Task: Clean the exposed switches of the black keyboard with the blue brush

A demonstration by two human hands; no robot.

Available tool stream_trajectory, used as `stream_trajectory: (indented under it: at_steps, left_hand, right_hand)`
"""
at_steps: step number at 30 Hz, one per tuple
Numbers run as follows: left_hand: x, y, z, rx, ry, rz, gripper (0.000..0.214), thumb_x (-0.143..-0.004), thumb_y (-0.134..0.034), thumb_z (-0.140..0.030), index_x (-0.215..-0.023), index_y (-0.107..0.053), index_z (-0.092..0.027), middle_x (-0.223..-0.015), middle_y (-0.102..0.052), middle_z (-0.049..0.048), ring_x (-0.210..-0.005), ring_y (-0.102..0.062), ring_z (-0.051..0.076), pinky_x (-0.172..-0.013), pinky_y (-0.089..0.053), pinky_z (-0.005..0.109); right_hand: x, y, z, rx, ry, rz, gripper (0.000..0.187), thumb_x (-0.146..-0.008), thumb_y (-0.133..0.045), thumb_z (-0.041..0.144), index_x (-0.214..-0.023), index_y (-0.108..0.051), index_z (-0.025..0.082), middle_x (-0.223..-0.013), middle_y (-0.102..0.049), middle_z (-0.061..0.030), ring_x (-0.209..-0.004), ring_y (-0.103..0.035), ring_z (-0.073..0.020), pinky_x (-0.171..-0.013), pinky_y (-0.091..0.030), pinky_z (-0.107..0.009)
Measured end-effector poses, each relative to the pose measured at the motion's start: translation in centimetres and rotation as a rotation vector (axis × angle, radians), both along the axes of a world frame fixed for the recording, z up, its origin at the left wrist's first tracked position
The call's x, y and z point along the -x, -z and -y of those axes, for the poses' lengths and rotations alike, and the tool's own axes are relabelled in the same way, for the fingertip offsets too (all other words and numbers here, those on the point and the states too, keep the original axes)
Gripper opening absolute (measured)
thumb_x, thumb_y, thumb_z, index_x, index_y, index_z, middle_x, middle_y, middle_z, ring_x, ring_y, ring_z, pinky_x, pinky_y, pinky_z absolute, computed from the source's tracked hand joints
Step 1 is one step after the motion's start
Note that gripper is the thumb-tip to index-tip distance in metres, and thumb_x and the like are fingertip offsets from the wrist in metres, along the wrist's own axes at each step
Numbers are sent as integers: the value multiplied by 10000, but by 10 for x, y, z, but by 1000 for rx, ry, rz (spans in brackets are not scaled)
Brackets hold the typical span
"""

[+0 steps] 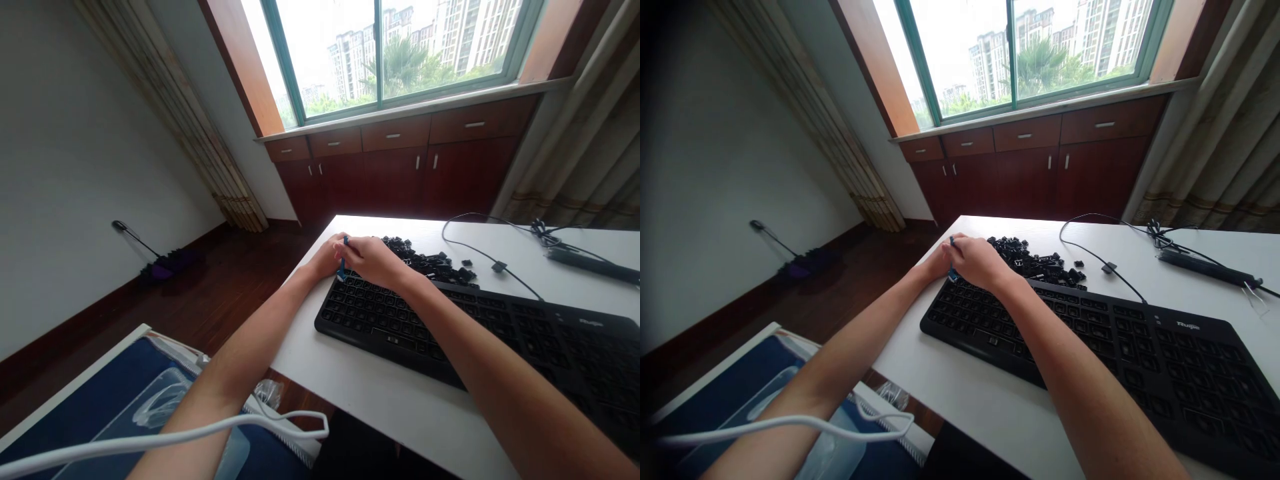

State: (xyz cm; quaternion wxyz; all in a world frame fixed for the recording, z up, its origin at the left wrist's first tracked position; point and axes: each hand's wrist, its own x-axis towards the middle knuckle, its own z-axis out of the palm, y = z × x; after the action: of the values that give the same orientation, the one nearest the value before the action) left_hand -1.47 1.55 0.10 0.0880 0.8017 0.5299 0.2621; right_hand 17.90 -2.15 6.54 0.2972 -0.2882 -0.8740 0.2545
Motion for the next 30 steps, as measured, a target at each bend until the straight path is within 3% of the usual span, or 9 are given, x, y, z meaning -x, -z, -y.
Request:
stream_trajectory:
  at_steps: [6, 9, 12, 18, 24, 30]
  left_hand:
    - [2, 0, 1, 81, 17, 10, 135, -798, -512, -176, -665, -499, -159, -755, -574, 38, -730, -503, 154, -668, -437, 297]
    - [2, 3, -1, 45, 15, 18, 44, -770, -561, -186, -755, -554, -145, -894, -608, 52, -819, -516, 162, -738, -453, 288]
    - [3, 7, -4, 13, 15, 7, 89, -790, -569, -198, -859, -579, -142, -1025, -608, 67, -919, -515, 168, -833, -453, 279]
    - [4, 10, -8, 29, 24, -55, 75, -823, -580, -225, -856, -573, -158, -1043, -599, 69, -973, -518, 178, -871, -435, 268]
    - [3, 9, -4, -9, 49, 23, 69, -854, -502, -193, -868, -555, -151, -1026, -591, 74, -932, -529, 169, -836, -440, 284]
    - [5, 10, -6, 56, 68, 107, 82, -833, -560, -223, -818, -506, -163, -920, -592, 47, -858, -531, 158, -802, -471, 313]
  right_hand:
    - [-1, 1, 2, -24, 2, -122, 459, -993, -418, 490, -786, -662, 161, -711, -658, -23, -639, -535, -108, -648, -361, -248]
    - [1, 3, 3, -85, 35, -94, 471, -976, -445, 514, -706, -617, 168, -688, -622, -2, -591, -454, -92, -601, -309, -249]
    - [2, 5, 5, -151, 45, -52, 473, -979, -440, 513, -702, -611, 171, -700, -602, 4, -581, -398, -89, -585, -276, -255]
    - [3, 3, 9, -233, 73, 19, 430, -987, -442, 479, -754, -643, 180, -764, -621, -15, -625, -432, -104, -594, -263, -262]
    - [1, 2, 11, -234, 154, 52, 505, -1001, -363, 536, -805, -666, 183, -795, -656, -37, -652, -495, -121, -603, -261, -278]
    - [2, 2, 14, -241, 166, 44, 494, -1006, -360, 526, -842, -677, 185, -823, -672, -43, -688, -534, -128, -600, -265, -274]
